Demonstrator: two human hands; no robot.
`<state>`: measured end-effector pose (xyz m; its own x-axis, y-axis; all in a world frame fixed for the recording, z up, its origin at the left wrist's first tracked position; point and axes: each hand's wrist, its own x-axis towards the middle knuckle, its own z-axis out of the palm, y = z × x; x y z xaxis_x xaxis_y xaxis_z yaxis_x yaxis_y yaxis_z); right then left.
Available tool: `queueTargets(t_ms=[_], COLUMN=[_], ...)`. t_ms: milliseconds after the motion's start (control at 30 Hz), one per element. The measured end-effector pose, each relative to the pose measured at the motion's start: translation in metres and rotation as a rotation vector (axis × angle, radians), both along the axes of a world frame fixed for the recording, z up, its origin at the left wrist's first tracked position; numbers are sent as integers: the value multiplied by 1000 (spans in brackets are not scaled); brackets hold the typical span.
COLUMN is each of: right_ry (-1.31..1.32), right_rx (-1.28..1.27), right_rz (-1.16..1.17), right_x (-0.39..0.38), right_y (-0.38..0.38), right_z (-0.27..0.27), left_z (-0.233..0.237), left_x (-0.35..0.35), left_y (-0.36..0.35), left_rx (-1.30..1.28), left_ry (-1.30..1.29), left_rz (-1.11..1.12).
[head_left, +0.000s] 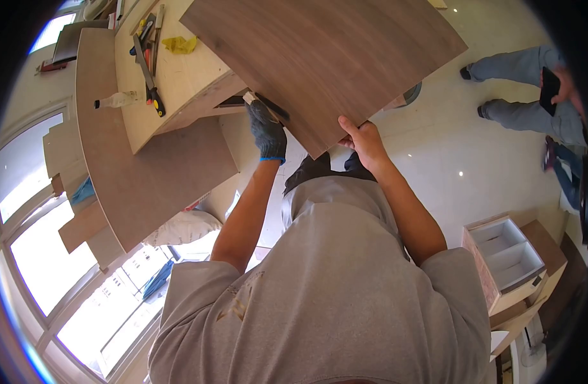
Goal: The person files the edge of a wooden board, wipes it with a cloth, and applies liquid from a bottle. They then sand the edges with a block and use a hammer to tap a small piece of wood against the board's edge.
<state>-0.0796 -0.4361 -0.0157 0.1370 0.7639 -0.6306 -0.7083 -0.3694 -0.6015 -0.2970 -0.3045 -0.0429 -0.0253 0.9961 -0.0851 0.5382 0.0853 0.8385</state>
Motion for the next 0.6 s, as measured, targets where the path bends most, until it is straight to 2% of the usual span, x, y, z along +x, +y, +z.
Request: queueTargets(t_ms=[100,167,233,433,533,600], right_ry=[-3,-7,-3,-35,-51,-76], right_rx=[9,2,11,37,33,23], right_rz=[-14,6,5,-4,-5,4], right_x=[-1,-1,-1,-2,1,4], right_y=[0,0,-1,0,0,3], right_z=[0,-6,-9,-16,-14,-9], left_z=[-1,14,15,6,-1,6], left_x=[2,13,18,19,24,27], left_y=[-20,-33,-41,-55,-58,-60], left_rx=[200,3,-82,-28,68,18], left_ry=[205,4,-79,-35,-91,-129], left_rz=[-95,-2,39,47,73,83])
